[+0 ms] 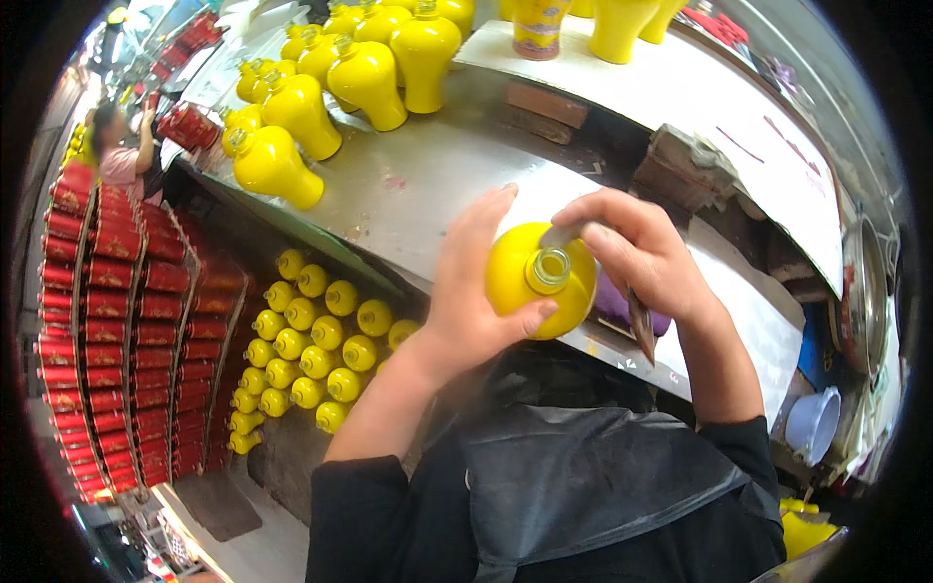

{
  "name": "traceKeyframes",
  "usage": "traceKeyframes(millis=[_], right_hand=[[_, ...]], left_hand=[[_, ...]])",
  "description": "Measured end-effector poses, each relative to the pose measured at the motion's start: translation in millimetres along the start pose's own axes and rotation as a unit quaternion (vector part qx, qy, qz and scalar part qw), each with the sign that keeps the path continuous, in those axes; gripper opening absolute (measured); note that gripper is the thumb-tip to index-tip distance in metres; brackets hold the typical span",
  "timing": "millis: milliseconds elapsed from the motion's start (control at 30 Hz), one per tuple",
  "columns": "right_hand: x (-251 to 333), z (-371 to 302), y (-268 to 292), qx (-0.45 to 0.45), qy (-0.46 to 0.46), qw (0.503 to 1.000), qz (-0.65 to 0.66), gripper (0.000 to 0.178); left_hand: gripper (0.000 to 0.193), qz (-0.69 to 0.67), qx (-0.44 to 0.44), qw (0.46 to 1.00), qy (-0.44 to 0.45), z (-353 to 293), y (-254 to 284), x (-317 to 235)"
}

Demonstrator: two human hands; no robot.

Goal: The person picks up a yellow ceramic vase, applies a decorative sticker to its base, smooths it with a tool, and then applies a second sticker to the body of the vase, smoothing it as well.

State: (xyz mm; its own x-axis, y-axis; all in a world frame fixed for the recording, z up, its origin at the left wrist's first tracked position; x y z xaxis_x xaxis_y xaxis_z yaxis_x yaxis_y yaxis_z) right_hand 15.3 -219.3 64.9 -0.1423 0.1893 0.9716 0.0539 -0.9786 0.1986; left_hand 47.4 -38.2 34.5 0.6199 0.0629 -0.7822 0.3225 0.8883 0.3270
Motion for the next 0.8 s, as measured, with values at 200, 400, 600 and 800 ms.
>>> traceKeyframes(millis=[200,400,600,800], right_hand=[[7.8,-39.0,4.0,-0.071,0.061,0.988,-0.122,0.019],[-26.5,-28.1,31.0,-0.149,0.016,0.988,0.045,0.017],[-49.1,-8.5,38.9,-0.132,-0.009,0.976,0.174,0.021],[-45.4,6.5,12.1,-0.165,-0.041,0.983,0.075,0.032]], left_hand=[[0.035,0.188,-0.022,0.964,-0.188,12.7,6.2,-56.1],[0.025,0.312,-0.069,0.935,-0.151,25.2,-9.8,-79.8],[0.019,0.353,-0.087,0.924,-0.122,0.6,15.5,-86.0],[0.014,0.293,-0.196,0.933,0.074,-89.8,159.2,-40.9]])
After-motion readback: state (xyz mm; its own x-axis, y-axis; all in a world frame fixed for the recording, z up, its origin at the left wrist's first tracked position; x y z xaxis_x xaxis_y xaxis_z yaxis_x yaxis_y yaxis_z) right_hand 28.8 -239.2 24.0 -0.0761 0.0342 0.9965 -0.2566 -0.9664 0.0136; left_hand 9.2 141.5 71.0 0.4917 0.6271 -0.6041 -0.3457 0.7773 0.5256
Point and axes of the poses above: each hand's wrist, its own z-axis towards the middle knuckle, its own y-axis out of the back of the hand, x = y × z, the point moved 7 cm from there along z, towards the middle knuckle, and after that the axes turned 6 degrees about -x, right-handed, at the moved point
